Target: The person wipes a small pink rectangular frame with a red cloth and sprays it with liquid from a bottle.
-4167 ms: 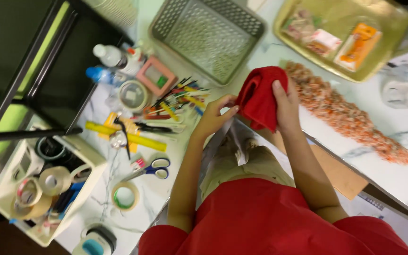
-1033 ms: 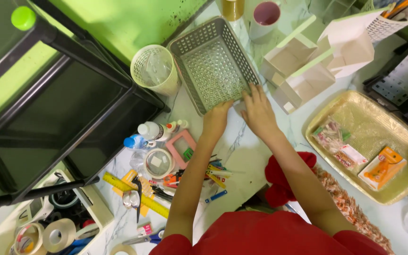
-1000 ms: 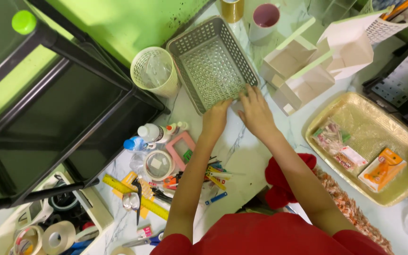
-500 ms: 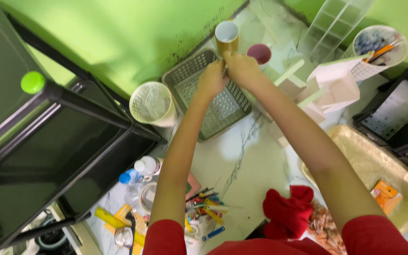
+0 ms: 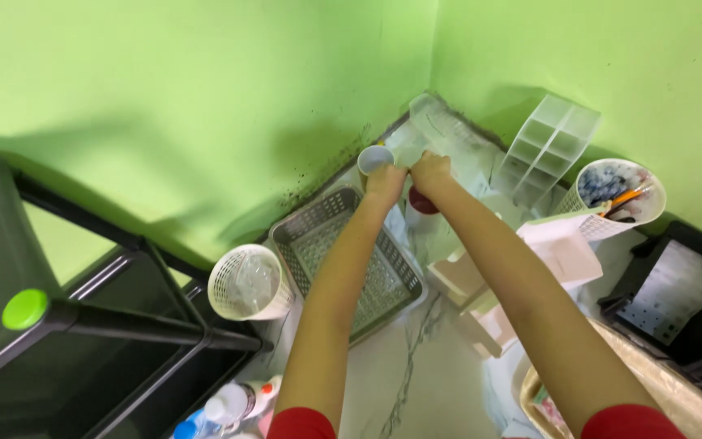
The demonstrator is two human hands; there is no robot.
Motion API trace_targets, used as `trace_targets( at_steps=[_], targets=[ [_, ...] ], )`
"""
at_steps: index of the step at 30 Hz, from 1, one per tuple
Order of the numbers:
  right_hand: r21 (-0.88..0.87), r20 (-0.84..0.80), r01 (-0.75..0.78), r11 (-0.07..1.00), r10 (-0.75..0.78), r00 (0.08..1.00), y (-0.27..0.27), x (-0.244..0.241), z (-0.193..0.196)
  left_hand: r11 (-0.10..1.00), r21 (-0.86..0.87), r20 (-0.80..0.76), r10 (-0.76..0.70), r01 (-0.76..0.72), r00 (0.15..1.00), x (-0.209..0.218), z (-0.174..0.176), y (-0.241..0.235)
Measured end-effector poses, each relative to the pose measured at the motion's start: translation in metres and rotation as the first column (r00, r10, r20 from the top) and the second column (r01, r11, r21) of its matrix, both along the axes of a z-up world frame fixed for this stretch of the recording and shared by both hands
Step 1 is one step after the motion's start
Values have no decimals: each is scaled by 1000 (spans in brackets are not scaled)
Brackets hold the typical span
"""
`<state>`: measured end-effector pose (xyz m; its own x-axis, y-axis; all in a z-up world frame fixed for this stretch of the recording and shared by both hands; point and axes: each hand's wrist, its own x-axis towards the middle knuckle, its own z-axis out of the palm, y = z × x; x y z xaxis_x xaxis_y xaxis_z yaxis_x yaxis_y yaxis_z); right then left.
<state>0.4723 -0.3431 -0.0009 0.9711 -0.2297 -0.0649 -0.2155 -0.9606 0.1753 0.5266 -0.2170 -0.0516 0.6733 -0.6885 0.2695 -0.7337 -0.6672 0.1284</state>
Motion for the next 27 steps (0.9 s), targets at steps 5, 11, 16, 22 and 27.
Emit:
trace_targets(
  at_steps=[5, 11, 16, 22, 27],
  targets=[
    [74, -57, -55, 996, 59, 997, -17, 36, -42, 999, 24, -121, 36, -34, 992, 20, -6, -8],
    [58, -61, -178, 982, 181, 982, -16, 25, -22, 1000, -8, -177, 9, -10, 984, 16, 12, 0],
    [20, -17, -190, 982, 190, 982, -13, 19, -21, 1000, 6, -205, 6, -5, 979, 20, 5, 0],
    [-36, 32, -236, 971, 238, 971, -13, 10, -26, 995, -98, -201, -29, 9, 979, 28, -15, -4],
    [-90, 85, -293, 952, 300, 950, -11, -2, -24, 991, -131, -176, -25, 2, 984, 22, -10, -1]
  ],
)
